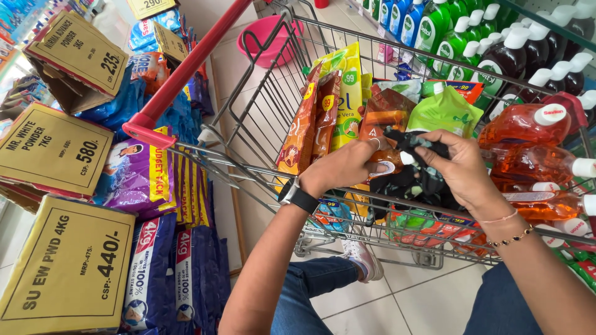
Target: Picking up various items and placing them into a shopping cart in a convenience store.
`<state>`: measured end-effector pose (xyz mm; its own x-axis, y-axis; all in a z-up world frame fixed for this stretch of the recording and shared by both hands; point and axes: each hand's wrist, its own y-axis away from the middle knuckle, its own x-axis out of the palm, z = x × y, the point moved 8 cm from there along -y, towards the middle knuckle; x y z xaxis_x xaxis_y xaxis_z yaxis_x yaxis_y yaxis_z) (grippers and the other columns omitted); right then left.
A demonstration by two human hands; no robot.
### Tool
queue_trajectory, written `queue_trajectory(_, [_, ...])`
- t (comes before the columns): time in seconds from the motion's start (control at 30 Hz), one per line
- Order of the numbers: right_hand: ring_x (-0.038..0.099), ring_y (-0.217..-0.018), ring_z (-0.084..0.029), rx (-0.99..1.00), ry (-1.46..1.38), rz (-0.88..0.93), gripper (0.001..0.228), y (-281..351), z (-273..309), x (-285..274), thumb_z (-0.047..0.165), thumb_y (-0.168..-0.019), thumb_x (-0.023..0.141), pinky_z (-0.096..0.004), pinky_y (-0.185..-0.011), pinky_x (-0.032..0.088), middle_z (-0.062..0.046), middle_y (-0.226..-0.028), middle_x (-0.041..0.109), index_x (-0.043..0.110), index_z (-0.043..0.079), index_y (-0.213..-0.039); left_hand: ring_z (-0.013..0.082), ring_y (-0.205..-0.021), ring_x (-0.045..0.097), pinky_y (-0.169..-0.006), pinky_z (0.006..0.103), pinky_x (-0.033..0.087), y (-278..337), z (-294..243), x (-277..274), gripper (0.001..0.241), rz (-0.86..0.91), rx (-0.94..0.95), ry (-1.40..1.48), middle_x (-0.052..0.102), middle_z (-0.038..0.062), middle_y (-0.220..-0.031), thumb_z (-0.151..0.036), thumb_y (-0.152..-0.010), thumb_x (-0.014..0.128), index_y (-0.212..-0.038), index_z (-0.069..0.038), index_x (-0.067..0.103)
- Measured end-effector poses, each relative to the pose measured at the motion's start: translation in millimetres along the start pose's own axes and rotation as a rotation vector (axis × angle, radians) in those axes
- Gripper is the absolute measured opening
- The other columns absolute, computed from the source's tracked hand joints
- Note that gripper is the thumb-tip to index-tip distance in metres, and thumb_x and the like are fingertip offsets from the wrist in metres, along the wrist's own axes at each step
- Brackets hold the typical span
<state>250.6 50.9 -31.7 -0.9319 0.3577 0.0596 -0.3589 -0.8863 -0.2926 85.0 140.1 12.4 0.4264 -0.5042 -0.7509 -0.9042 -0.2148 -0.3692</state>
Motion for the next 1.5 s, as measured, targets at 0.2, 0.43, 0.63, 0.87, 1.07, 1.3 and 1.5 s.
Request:
queue_trajectory(0.2, [0.065, -0.109, -0.017, -0.244, 0.496, 0.015, 0.026, 4.4, 31.6, 19.6, 0.005, -0.093, 0.070, -0.030, -0.097, 0.049, -0.008, -0.115, 0.071, 0.071, 0.001, -0.119, 0.0400, -0.097, 0.072, -0.082, 0.0475, 0.056, -1.3, -23.4, -17.7, 0.039, -0.024, -0.050, 0.067, 0.073, 0.023, -0.099, -0.028, -0.094, 0.071, -0.119, -0.001, 0.058])
queue_trajectory(0.43, [0.062, -0.118, -0.024, -0.408, 0.674, -0.183, 0.017, 25.4, 68.4, 20.5, 0.018, -0.110, 0.065, -0.034, -0.104, 0.047, -0.010, -0.120, 0.065, 0.074, 0.009, -0.122, 0.0439, -0.087, 0.068, -0.080, 0.0515, 0.053, 1.9, -30.0, -26.3, 0.039, -0.217, 0.066, -0.224, 0.072, 0.022, -0.090, -0.025, -0.091, 0.073, -0.114, -0.002, 0.052])
queue_trajectory(0.63, [0.055, -0.111, -0.032, -0.602, 0.842, -0.233, 0.023, 44.2, 106.7, 41.8, 0.021, -0.101, 0.072, -0.040, -0.097, 0.045, -0.013, -0.121, 0.062, 0.075, 0.008, -0.119, 0.0421, -0.089, 0.068, -0.078, 0.0504, 0.054, 1.7, -47.8, -20.9, 0.047, -0.031, -0.112, -0.458, 0.071, 0.025, -0.091, -0.024, -0.091, 0.070, -0.124, 0.001, 0.048])
queue_trajectory(0.87, [0.060, -0.108, -0.027, -0.606, 0.785, -0.295, 0.034, 87.9, 114.8, 27.5, 0.017, -0.095, 0.075, -0.039, -0.097, 0.048, -0.009, -0.116, 0.063, 0.067, 0.003, -0.124, 0.0389, -0.117, 0.067, -0.092, 0.0445, 0.058, 18.0, -116.8, 21.5, 0.040, -0.410, 0.340, -0.635, 0.061, 0.028, -0.136, -0.013, -0.092, 0.067, -0.126, 0.003, 0.052])
queue_trajectory(1.07, [0.067, -0.113, -0.014, -0.361, 0.347, -0.435, 0.031, 145.0, 126.4, -52.9, 0.005, -0.106, 0.060, -0.027, -0.094, 0.058, -0.009, -0.128, 0.069, 0.054, -0.002, -0.136, 0.0388, -0.136, 0.059, -0.102, 0.0415, 0.056, -5.4, -189.0, 54.5, 0.048, -0.417, 0.387, -0.320, 0.054, 0.025, -0.149, -0.006, -0.095, 0.065, -0.140, 0.001, 0.051])
queue_trajectory(1.3, [0.071, -0.118, -0.023, -0.319, 0.938, -0.392, 0.026, 223.6, 168.0, -109.1, -0.015, -0.097, 0.058, -0.031, -0.093, 0.060, -0.015, -0.129, 0.069, 0.066, -0.003, -0.119, 0.0331, -0.118, 0.064, -0.099, 0.0431, 0.054, -48.0, -232.6, 138.3, 0.058, -0.213, 0.406, -0.118, 0.063, 0.018, -0.131, -0.003, -0.090, 0.063, -0.146, 0.005, 0.050])
queue_trajectory(1.5, [0.073, -0.106, -0.021, -0.110, 0.994, -0.456, 0.028, 258.8, 149.0, -173.0, -0.019, -0.096, 0.056, -0.031, -0.090, 0.063, -0.016, -0.128, 0.070, 0.070, -0.002, -0.114, 0.0324, -0.108, 0.068, -0.089, 0.0404, 0.056, -88.9, -244.1, 239.2, 0.047, -0.128, 0.345, -0.032, 0.067, 0.019, -0.117, -0.003, -0.091, 0.061, -0.137, 0.006, 0.054])
